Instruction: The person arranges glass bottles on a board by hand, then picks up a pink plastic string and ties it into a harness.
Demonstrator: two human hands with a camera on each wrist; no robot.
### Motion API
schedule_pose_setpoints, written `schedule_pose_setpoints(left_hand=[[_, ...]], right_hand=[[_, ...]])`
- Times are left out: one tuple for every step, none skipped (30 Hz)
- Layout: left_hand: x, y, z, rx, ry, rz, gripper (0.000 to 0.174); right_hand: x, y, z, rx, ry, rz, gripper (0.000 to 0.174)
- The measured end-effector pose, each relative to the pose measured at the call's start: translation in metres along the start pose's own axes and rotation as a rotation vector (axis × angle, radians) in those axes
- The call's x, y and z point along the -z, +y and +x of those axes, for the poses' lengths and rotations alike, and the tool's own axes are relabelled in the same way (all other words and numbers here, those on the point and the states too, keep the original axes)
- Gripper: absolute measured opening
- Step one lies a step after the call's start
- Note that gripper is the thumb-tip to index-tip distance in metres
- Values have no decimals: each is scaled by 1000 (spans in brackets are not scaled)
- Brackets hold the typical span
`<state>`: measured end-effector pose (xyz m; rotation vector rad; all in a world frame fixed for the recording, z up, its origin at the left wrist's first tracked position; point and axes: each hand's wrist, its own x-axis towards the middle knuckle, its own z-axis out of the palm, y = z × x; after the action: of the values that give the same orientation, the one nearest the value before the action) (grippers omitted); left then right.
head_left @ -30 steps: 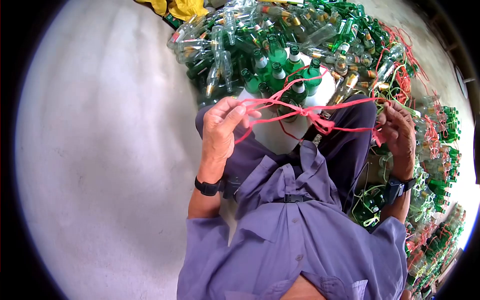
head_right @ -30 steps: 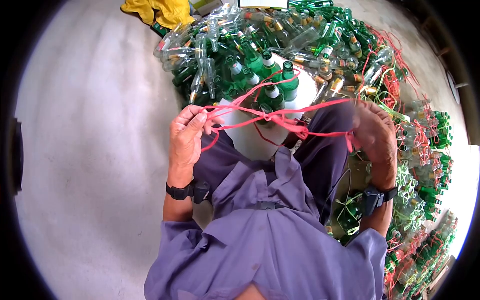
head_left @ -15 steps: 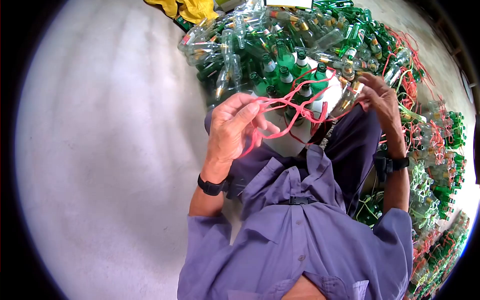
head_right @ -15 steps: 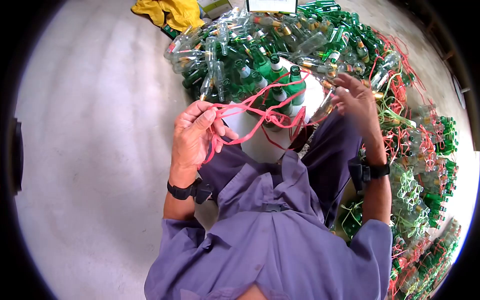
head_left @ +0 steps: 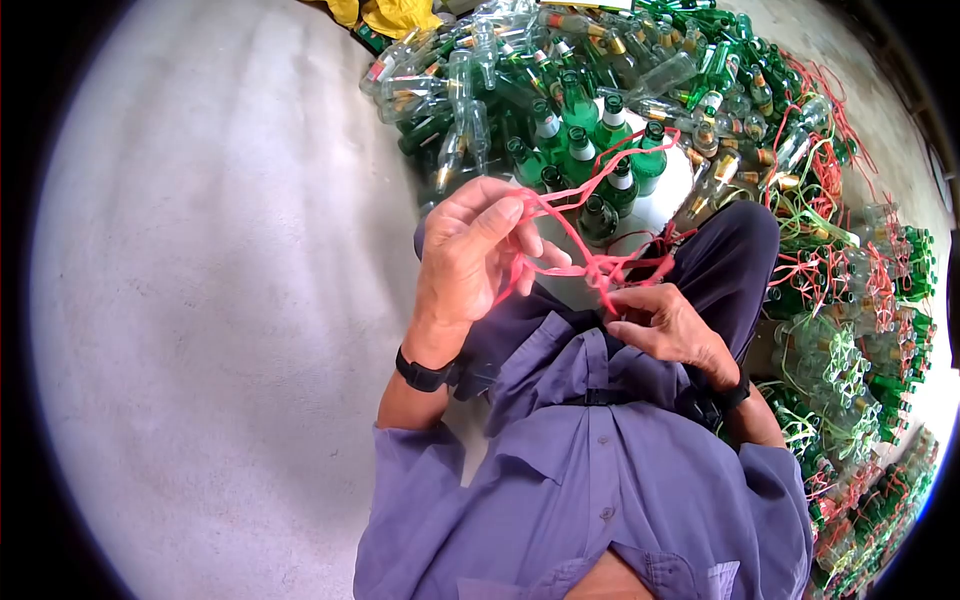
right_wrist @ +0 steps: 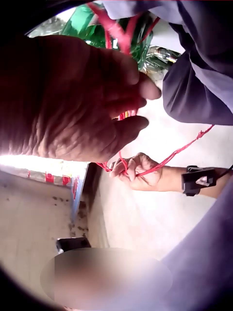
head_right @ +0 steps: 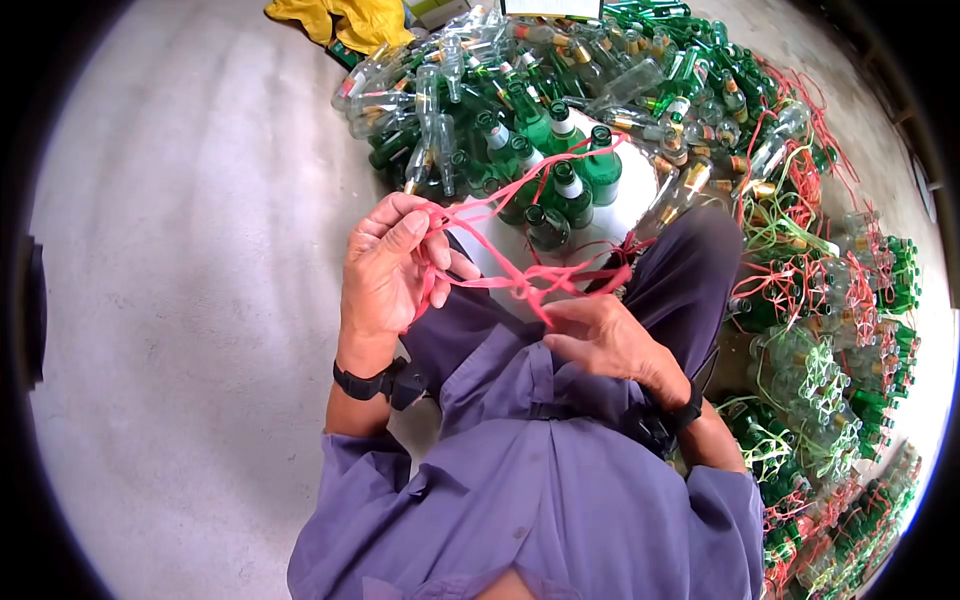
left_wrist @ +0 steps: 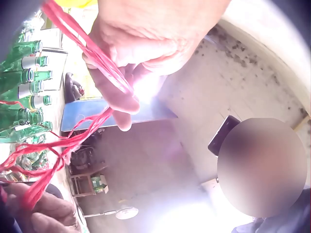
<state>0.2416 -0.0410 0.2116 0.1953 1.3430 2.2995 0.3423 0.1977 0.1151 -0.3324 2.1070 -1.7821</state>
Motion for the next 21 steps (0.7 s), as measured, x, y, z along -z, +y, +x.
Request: schedule_pose_setpoints(left_hand=[[1, 0, 0, 1, 1, 12, 16], [0, 0, 0, 1, 3, 12, 16], [-1, 1, -1, 11, 24, 59, 16], [-2, 1, 0, 22, 44, 106, 16], [-1, 1, 0, 21, 44, 105, 16], [2, 1, 1, 15, 81, 174, 16], [3, 1, 1, 12, 117, 239, 15], [4, 1, 1, 12, 113, 236, 15], [6, 2, 1, 19, 125, 316, 15], [6, 2, 2, 26, 136, 395, 14], [4, 1, 1, 25, 167, 420, 15], [5, 1, 3, 24, 161, 417, 15], [7, 0, 3, 31, 150, 412, 16], [9, 0, 2, 38, 141, 407, 17], [8, 0, 2, 38, 141, 407, 17], [6, 0, 3, 44, 149, 424, 17], [4, -1, 4, 52, 157, 439, 18], [3, -2, 5, 54, 155, 437, 18], [3, -2, 6, 61, 125, 475, 18], [3, -3, 8, 66, 95, 515, 18], [2, -4, 9, 68, 91, 514, 18]], right_hand=[[4, -3, 3, 36, -60, -246, 26], [5, 0, 3, 35, -61, -246, 26], [6, 6, 3, 77, 68, -277, 25], [9, 10, 3, 118, 198, -308, 23], [21, 10, 2, 89, 221, -341, 18], [30, 16, 1, 116, 321, -298, 14], [55, 3, -2, -58, 454, -251, 14], [70, 4, -5, -89, 528, -221, 16], [88, 13, -6, -99, 599, -290, 17], [108, 16, -6, -12, 640, -497, 19], [121, 16, -7, -25, 710, -437, 20], [141, 31, -8, -17, 751, -493, 20], [154, 26, -9, -101, 759, -404, 21], [166, 20, -10, -184, 762, -313, 23], [181, 24, -12, -132, 772, -273, 23], [194, 25, -11, -80, 781, -234, 23], [205, 24, -11, -71, 826, -211, 24], [218, 24, -11, -65, 859, -198, 23], [223, 18, -9, -36, 927, -225, 23], [228, 12, -8, -6, 995, -252, 24], [237, 10, -7, 48, 1021, -274, 26]])
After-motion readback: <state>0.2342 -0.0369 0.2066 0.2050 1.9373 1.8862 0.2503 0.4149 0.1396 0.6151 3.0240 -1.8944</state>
